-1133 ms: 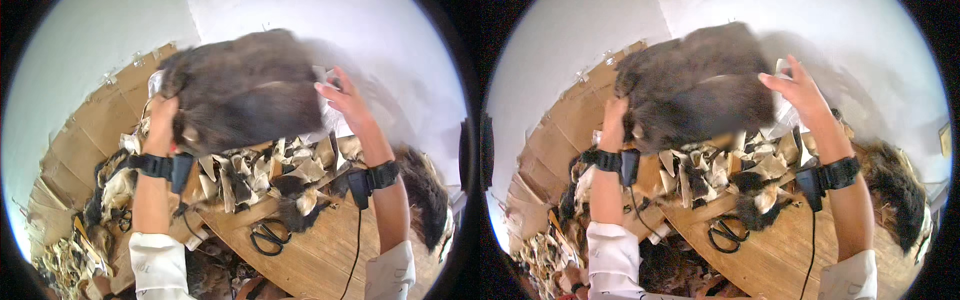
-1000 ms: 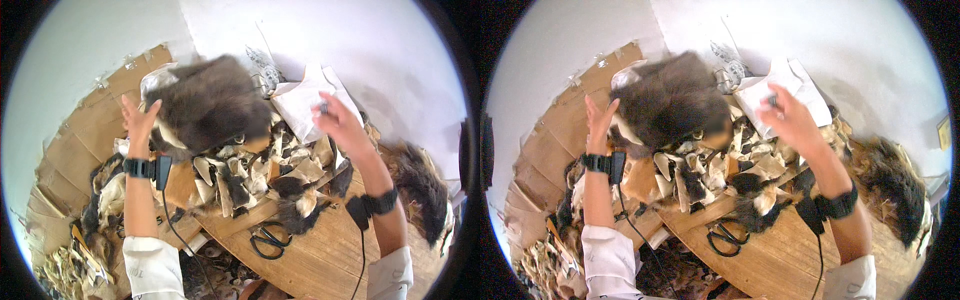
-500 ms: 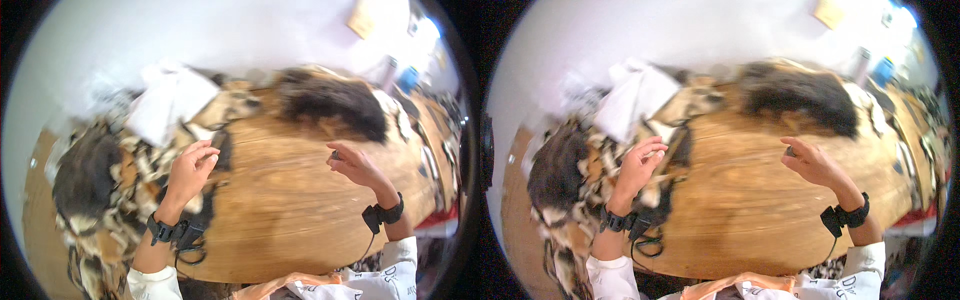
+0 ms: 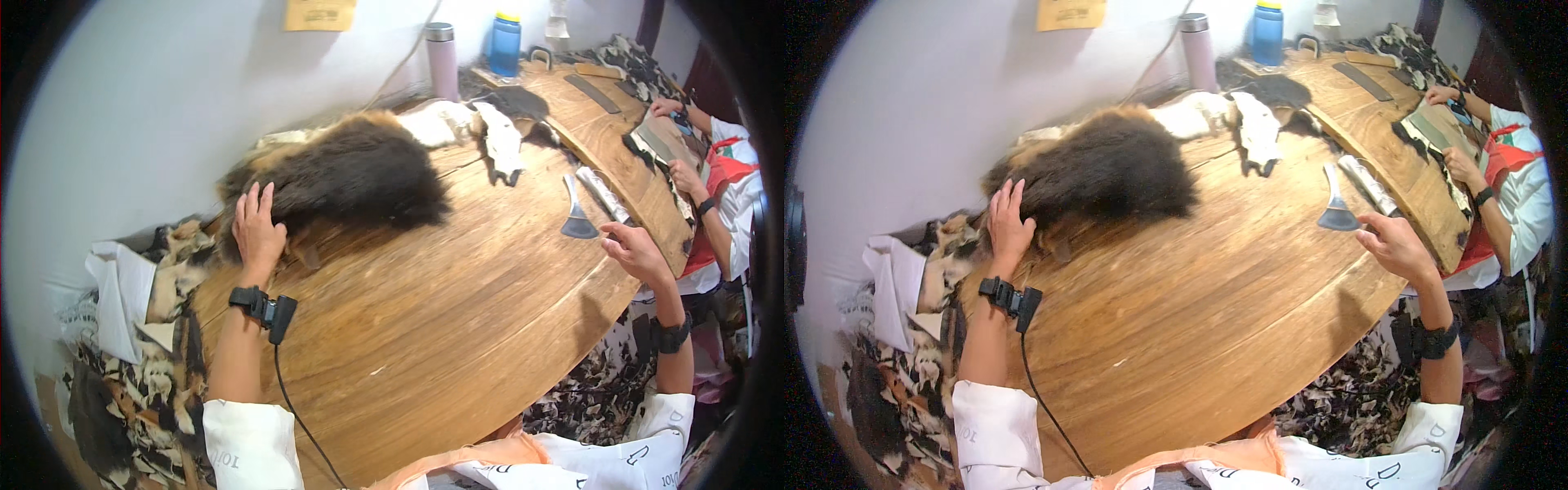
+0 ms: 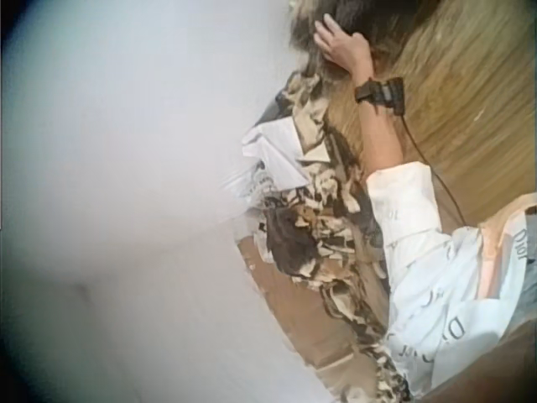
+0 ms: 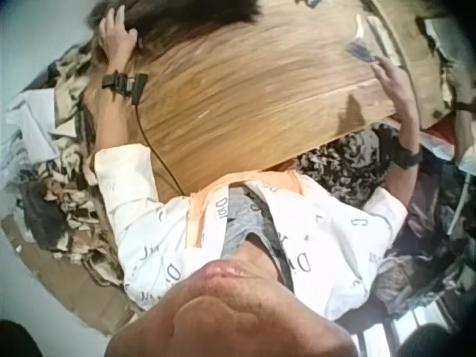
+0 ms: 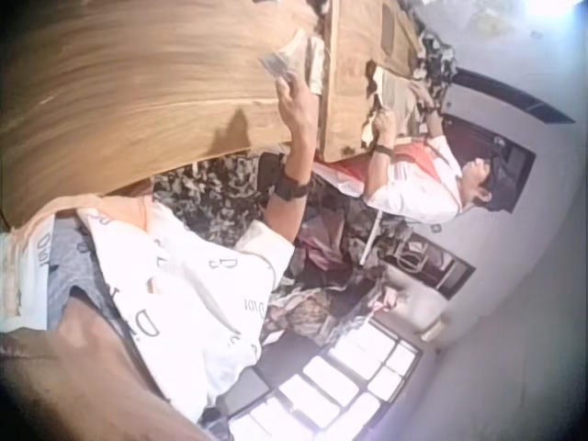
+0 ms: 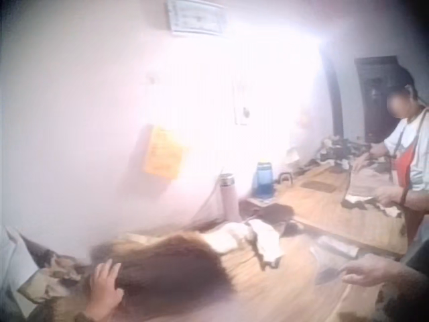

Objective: Cutting and assembling pieces of fur and leather using a template and handheld blade.

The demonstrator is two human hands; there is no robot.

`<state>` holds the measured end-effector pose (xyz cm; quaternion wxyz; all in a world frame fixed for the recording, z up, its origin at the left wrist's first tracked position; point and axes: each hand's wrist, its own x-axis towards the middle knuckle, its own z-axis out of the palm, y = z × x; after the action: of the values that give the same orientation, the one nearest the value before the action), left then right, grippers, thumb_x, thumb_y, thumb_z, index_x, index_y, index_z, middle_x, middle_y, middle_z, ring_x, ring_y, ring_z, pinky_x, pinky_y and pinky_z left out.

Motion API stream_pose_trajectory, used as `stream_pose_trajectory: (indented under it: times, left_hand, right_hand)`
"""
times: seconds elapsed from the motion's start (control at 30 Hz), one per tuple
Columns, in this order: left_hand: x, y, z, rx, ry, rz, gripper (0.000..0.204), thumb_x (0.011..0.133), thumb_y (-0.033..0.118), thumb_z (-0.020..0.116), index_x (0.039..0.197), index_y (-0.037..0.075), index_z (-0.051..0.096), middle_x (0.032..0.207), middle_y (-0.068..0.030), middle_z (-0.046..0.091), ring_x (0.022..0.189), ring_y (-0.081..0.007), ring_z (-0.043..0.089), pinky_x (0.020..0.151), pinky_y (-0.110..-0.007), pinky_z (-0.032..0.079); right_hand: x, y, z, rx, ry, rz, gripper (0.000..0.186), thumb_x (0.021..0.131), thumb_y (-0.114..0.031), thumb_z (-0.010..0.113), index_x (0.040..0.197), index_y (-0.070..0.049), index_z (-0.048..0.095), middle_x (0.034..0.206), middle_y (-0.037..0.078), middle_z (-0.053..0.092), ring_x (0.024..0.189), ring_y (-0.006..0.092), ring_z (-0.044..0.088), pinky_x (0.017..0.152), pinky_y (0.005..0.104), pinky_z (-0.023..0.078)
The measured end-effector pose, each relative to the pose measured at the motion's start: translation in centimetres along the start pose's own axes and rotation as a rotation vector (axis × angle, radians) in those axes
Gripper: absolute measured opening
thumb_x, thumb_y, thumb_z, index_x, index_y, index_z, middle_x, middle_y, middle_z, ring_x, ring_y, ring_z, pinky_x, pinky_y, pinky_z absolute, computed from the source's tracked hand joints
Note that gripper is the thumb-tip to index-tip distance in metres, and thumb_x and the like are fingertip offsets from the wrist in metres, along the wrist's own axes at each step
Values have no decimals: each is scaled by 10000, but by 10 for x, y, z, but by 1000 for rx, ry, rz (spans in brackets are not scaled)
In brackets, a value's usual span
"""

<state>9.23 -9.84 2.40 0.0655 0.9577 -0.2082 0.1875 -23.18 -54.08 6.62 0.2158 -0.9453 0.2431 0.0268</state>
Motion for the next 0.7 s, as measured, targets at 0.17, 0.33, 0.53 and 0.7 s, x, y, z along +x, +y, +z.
stream_pose_trajectory:
  times: [0.17, 0.33, 0.53, 0.7]
  left_hand:
    - [37, -11, 12, -75, -146, -14, 546, 713, -73, 483, 1213, 141, 530, 1267, -120, 471, 1173, -310, 418, 1003, -471, 314]
    - [62, -9, -20, -135, -283, -79, 403, 720, -24, 483, 1104, 38, 590, 969, -228, 602, 911, -377, 574, 844, -386, 451]
    - [86, -10, -83, -131, 191, -44, 350, 734, 77, 545, 1077, 60, 609, 899, -244, 605, 869, -390, 581, 778, -413, 456]
    - [92, -63, -148, -107, 563, -316, 326, 795, 165, 537, 1061, -16, 590, 969, -235, 610, 900, -375, 575, 797, -404, 433]
  right_hand:
    - [39, -14, 21, -35, -53, -412, 291, 838, -195, 585, 1061, -7, 576, 796, 172, 629, 687, 236, 616, 630, 323, 468]
    - [79, -87, 56, 29, -325, -498, 334, 861, -271, 561, 1097, -35, 581, 861, 151, 645, 776, 257, 623, 677, 337, 473]
    - [126, -167, 115, 100, -417, -420, 669, 795, -518, 581, 1200, 8, 496, 991, 189, 617, 942, 291, 585, 806, 366, 461]
    - [134, -218, 175, 166, -280, -459, 867, 695, -649, 590, 1163, 73, 482, 1065, 285, 551, 1046, 344, 521, 918, 422, 395]
